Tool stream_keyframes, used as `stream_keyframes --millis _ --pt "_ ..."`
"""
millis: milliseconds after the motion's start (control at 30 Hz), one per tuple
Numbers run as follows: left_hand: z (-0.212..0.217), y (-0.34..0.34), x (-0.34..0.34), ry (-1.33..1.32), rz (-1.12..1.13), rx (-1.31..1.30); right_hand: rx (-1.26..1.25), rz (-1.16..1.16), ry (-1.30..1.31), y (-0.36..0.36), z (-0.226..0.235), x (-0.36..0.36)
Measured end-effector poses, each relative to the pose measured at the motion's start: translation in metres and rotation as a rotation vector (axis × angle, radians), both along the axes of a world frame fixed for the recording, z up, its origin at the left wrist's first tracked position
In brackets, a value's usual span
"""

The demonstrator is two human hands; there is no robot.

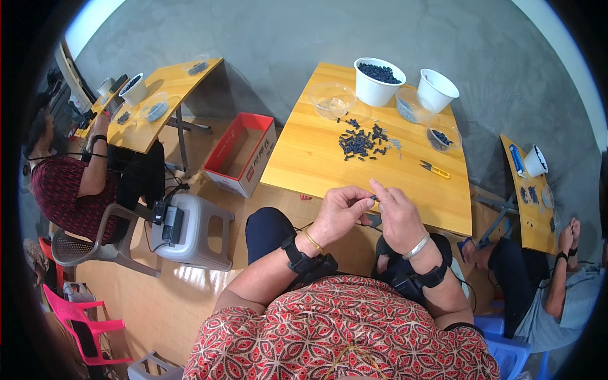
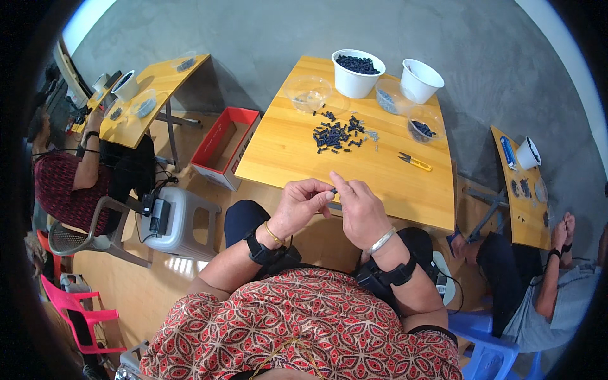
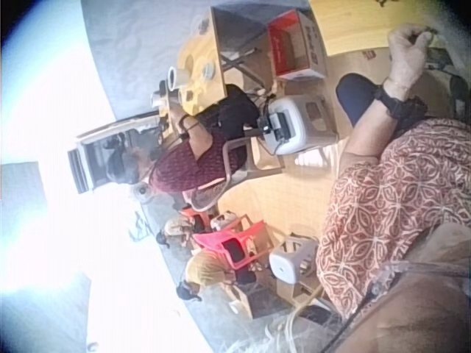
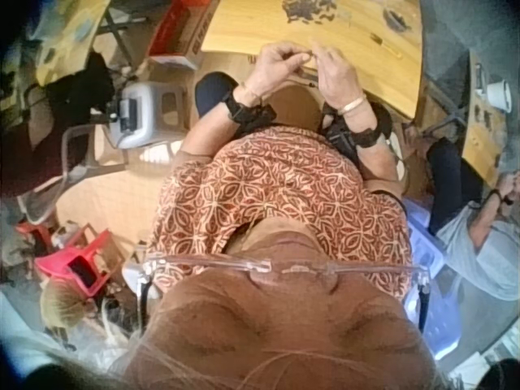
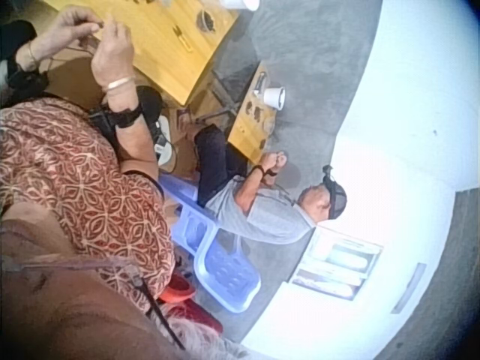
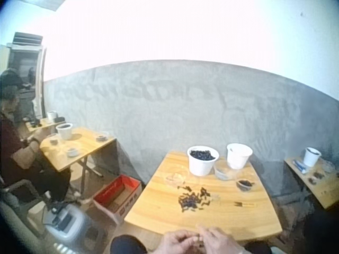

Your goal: Assembling small black plastic components by hand and sorting them.

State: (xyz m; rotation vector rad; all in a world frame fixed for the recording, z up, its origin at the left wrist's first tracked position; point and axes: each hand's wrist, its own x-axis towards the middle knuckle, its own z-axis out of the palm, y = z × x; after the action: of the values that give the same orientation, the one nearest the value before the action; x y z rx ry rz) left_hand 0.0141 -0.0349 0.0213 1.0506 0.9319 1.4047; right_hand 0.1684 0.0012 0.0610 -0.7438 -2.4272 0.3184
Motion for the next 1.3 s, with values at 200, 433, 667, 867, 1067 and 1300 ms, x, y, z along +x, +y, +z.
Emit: stream_keyframes --millis 200,433,667,867,1067,1300 --pt "-0.01 -0.001 -0.001 0.028 0.004 -0.07 -0.058 -0.002 -0.041 -0.005 -0.016 -0.003" --pt "-0.03 0.004 -0.01 -0.031 0.015 -0.098 -0.213 0.07 0.026 0.004 -0.041 -0.013" --pt "-0.046 0.023 -0.039 -0.212 0.08 -0.153 -0.397 -0.041 0.05 0.074 -0.051 -0.041" --pt "-0.047 0.023 -0.053 -0.244 0.114 -0.192 -0.093 -0.287 -0.135 0.134 -0.079 -0.062" --pt "-0.043 0.023 -0.057 -0.193 0.152 -0.206 -0.071 -0.375 -0.351 0.137 -0.091 -0.067" --pt "-0.035 0.02 -0.053 -0.398 0.006 -0.12 -0.304 -0.208 0.133 0.106 -0.069 -0.035"
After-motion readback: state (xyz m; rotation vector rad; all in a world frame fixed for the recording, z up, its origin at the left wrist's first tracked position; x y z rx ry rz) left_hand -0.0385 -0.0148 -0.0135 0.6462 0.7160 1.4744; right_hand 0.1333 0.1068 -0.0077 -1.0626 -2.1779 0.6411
